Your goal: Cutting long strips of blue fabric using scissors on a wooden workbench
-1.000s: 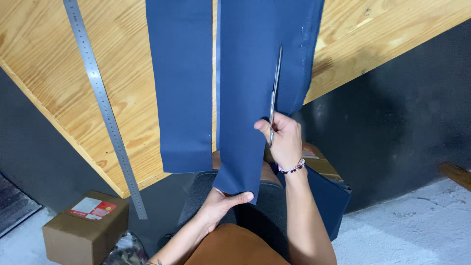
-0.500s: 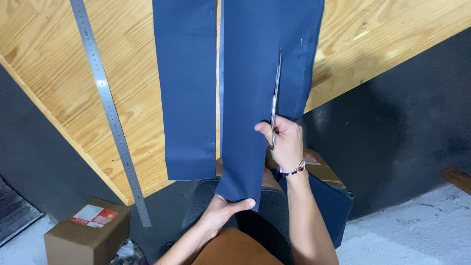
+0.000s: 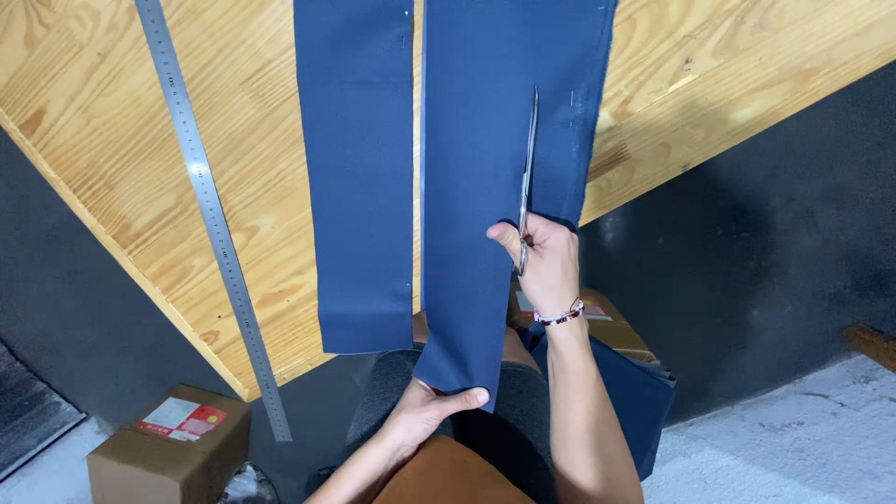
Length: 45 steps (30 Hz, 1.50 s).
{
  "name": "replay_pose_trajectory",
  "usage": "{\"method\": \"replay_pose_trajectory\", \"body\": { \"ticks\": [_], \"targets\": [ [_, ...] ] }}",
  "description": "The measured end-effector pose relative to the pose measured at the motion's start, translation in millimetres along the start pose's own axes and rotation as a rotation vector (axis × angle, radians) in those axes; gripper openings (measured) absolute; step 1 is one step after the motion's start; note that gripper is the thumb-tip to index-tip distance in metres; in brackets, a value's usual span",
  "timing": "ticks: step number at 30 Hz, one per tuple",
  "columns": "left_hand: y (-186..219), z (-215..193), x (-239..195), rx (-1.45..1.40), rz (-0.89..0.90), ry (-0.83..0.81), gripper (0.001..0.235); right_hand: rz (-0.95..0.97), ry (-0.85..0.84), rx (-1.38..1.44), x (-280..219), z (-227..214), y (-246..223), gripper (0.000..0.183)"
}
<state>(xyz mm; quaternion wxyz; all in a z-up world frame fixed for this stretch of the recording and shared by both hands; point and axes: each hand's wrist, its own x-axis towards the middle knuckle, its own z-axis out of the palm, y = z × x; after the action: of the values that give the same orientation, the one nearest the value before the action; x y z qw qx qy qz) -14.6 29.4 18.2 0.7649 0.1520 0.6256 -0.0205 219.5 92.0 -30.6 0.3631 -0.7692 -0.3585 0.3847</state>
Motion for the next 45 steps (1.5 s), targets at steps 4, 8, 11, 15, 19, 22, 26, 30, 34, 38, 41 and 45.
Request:
{"method": "replay_pose_trajectory", "body": {
  "ticks": [4,8,11,15,19,22,26,30,34,38,41,45],
  "targets": [
    [-4.9,-7.9,6.9,0.033,0.027,-0.010,0.079,0.017,-0.004,0.002,0.4,1.4,1.3,0.055],
    [25.3,-18.1,-11.2,1.102,0.046,-0.377,0.067,0.070,-0.001,-0.016,1.4,2.8,6.1,0.051],
    [92.8,-12.7,-33.0,1.445,0.279,-0.539,0.052,0.066,0.007,0.000,3.0,4.8,8.9,0.053],
    [188.8,12.5,-29.1,0.927,0.843,-0.001,0.021,0.084,0.026,0.177,3.4,3.6,11.3,0.054],
    [256.1,35.4,29.4,0.574,1.120,0.119,0.050,0.082,0.020,0.180,2.8,5.6,19.5,0.051],
    [287.0,51.8,69.5,0.334,1.072,0.044,0.070,0.075,0.019,0.192,2.0,3.6,22.7,0.049],
    [307.5,60.8,96.1,0.301,0.973,0.098,0.090,0.054,0.024,0.195,1.1,5.8,33.1,0.044],
    [324.1,77.0,82.8,0.020,0.844,-0.020,0.078,0.065,0.038,0.217,0.6,6.5,29.1,0.047],
    [322.6,78.3,88.2,0.053,0.630,-0.189,0.056,0.081,0.037,0.225,-0.6,0.4,12.0,0.041],
    [322.6,73.0,98.4,0.168,0.584,-0.171,0.056,0.106,0.024,0.217,4.4,-3.4,8.0,0.042],
    [324.6,72.9,99.6,0.195,0.581,-0.181,0.055,0.118,0.008,0.220,15.5,-12.2,-30.2,0.044],
    [317.8,70.1,114.8,0.209,0.598,-0.168,0.057,0.113,-0.020,0.215,33.0,-19.6,-48.7,0.042]
  ]
}}
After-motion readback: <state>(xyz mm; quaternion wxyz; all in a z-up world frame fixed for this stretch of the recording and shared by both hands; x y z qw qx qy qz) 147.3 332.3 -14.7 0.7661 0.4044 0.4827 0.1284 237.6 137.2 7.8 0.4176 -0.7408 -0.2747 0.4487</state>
